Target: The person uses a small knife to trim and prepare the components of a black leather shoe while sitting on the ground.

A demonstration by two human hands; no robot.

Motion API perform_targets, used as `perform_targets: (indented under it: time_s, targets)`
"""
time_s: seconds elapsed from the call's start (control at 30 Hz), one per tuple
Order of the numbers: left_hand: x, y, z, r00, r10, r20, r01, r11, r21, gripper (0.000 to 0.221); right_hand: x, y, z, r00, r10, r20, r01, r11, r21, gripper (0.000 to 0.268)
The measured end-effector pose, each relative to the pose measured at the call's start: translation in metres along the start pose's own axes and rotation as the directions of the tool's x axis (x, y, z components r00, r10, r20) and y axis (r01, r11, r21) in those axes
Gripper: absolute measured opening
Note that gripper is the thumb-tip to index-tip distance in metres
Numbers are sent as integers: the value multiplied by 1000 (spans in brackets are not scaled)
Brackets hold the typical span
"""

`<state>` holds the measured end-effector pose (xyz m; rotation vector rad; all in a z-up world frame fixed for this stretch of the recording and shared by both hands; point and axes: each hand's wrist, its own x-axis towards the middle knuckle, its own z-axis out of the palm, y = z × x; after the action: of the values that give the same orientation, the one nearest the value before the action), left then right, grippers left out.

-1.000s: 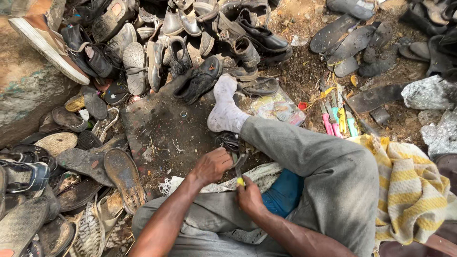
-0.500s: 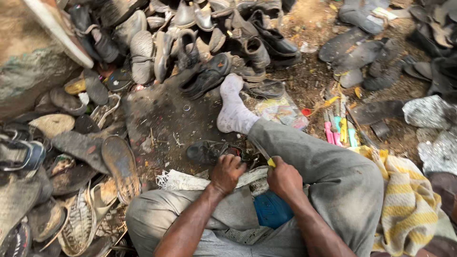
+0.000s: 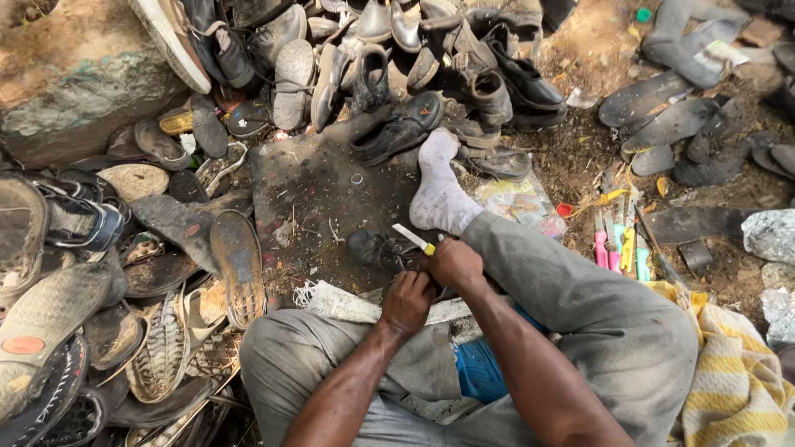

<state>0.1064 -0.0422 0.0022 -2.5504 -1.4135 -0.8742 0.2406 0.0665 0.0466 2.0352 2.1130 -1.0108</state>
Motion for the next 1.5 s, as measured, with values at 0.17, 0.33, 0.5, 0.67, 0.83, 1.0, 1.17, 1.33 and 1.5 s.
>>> perform_targets:
  time_s: [0.17,0.33,0.5,0.67,0.83,1.0,1.17,1.33,1.5]
  targets:
    - [5,-1,0,998,-61,-10,61,998,15,12,28,25,42,998,-54,-29,56,994,89,49]
    - [3,-11,6,949,-283,-136,278,959,-53,8,-3,1,-25,1000,12,-26,-12,1000,-7,44]
    - [15,-20,3,962,-232,-144,245,966,78,14,-3,11,-114,987,-79,-137,81,997,13,43]
    - [17,-38,-1,969,-142,-204,198,937,287,15,13,141,-246,766,170,-620,-107,985,138,43]
    - [30,-60,43,991,-121,64,110,982,154,14,30,166,-156,823,302,-481,-108,915,389,34]
    - [44,-63,67,926,-378,0,367,900,-234,16,-44,153,-67,935,338,-107,-157,666,729,31]
    - [43,-65,59,796,-601,69,564,696,-444,11,-82,101,32,982,169,-88,-64,731,680,30]
    - [44,-73,57,679,-727,103,625,498,-601,13,-61,70,59,944,85,-319,83,873,480,31]
    - [45,-74,62,639,-763,101,637,451,-625,16,-75,46,63,934,155,-322,-4,906,424,34]
